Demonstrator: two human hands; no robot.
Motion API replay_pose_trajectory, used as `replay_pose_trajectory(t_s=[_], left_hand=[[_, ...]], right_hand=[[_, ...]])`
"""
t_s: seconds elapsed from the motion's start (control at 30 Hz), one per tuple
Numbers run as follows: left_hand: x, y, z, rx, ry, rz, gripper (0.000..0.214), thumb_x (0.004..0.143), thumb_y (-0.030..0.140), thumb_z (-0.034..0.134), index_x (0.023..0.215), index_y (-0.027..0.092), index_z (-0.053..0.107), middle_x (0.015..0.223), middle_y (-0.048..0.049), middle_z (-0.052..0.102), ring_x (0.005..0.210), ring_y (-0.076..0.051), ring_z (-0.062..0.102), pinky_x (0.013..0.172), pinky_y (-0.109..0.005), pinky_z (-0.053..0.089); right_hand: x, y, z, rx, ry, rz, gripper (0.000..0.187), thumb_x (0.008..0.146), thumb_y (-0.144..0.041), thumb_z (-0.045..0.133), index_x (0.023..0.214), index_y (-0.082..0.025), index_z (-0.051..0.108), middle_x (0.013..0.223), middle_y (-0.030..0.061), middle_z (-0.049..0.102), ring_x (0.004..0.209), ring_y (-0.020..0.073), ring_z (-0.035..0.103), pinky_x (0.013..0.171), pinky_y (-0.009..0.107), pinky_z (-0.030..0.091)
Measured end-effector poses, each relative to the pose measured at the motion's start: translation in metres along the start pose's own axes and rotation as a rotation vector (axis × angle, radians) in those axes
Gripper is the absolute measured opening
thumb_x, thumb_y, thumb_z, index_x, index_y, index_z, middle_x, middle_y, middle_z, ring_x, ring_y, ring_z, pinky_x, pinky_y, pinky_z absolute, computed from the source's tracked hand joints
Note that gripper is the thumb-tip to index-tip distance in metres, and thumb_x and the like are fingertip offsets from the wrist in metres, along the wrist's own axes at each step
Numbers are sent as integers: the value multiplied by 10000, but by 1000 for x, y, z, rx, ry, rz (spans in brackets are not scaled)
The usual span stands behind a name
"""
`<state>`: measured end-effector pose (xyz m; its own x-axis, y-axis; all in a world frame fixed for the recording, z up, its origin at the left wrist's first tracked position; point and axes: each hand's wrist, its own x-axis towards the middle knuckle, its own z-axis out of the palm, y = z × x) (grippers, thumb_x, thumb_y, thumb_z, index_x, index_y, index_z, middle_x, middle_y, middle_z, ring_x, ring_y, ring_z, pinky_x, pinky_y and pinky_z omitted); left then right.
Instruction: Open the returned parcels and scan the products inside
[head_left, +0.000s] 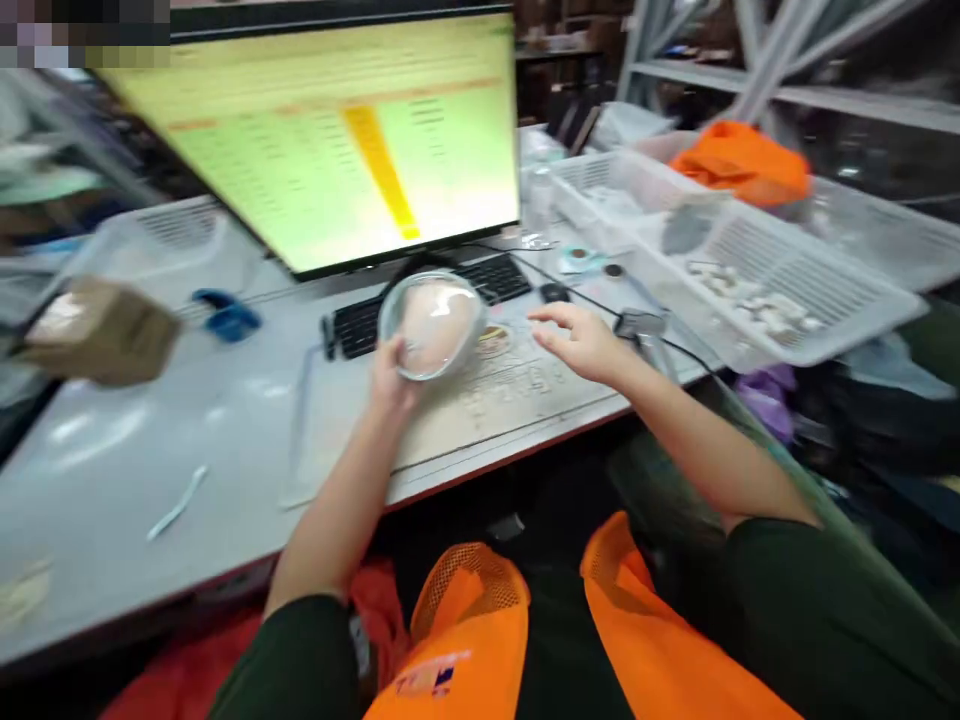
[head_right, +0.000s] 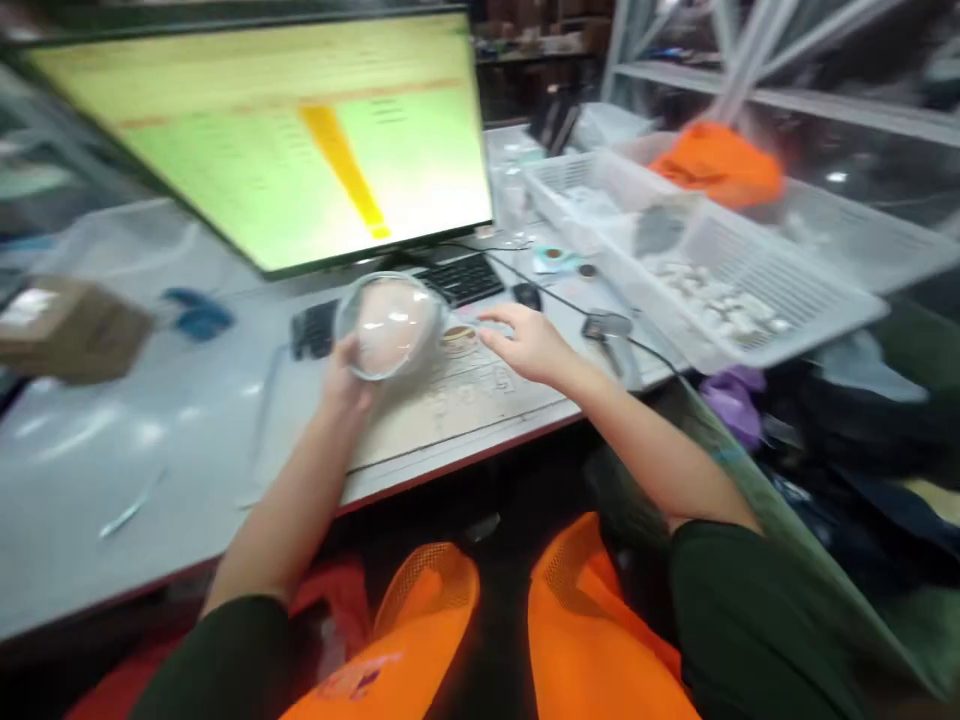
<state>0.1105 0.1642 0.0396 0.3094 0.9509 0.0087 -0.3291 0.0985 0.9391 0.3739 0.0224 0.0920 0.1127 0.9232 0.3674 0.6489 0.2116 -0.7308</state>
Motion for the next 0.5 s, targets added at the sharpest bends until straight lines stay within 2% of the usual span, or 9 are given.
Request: replay_pose_trajectory(t_s=[0.03,0.1,0.13,0.2,0.27,0.33,0.43,0.5], left_hand=[[-2,2,-19,-50,67,9,492,987,469,652,1366,156,655,1376,-132,721,1298,-301,679,1099,-474,588],[0,-1,-39,-145,116,13,560,910,475,665,1373,159,647,1403,-130,727,1365,-325,652,1139,-467,568],[4,-4,-44,-167,109,12,614,875,499,677,1389,165,632,1436,-136,711,1396,-338,633,1157,-481,554],[12,-9,-51,-114,89,58,753,815,570,702,1448,182,576,1526,-150,648,1462,-353,580,1204,-501,511],[17,-10,-62,84,96,207,927,749,620,765,1528,200,487,1610,-165,560,1518,-354,517,1262,-497,442],[16,-10,-75,383,109,446,1027,727,620,825,1573,207,416,1644,-188,492,1540,-354,476,1294,-492,381],[6,-8,-86,778,65,876,903,829,530,816,1578,267,386,1533,-174,546,1436,-331,549,1239,-511,419],[1,-7,-84,905,24,1126,822,894,443,773,1594,338,355,1420,-131,599,1318,-295,611,1156,-503,486]], right_hand=[[24,-2,33,94,-5,-5,625,947,-624,641,1400,-200,715,1477,142,668,1308,324,650,1138,504,532],[64,-6,89,293,-36,44,809,930,-720,585,1544,-194,582,1615,159,547,1371,332,605,1116,512,549],[80,-6,110,383,-62,70,864,926,-757,550,1591,-206,524,1653,154,505,1393,329,589,1087,500,569],[101,-3,137,513,-84,77,899,925,-805,479,1617,-231,477,1672,135,487,1425,317,565,1044,470,593],[109,4,146,544,-37,30,900,914,-840,447,1569,-228,525,1651,141,510,1441,310,552,1060,459,581],[110,13,145,508,19,-23,864,902,-858,464,1459,-214,616,1606,163,550,1440,314,553,1103,465,550],[102,26,137,455,69,-55,693,933,-807,525,1258,-220,700,1487,163,636,1379,307,596,1117,471,535],[96,28,133,444,159,-58,594,970,-735,551,1253,-229,678,1395,148,676,1308,290,633,1093,467,548]])
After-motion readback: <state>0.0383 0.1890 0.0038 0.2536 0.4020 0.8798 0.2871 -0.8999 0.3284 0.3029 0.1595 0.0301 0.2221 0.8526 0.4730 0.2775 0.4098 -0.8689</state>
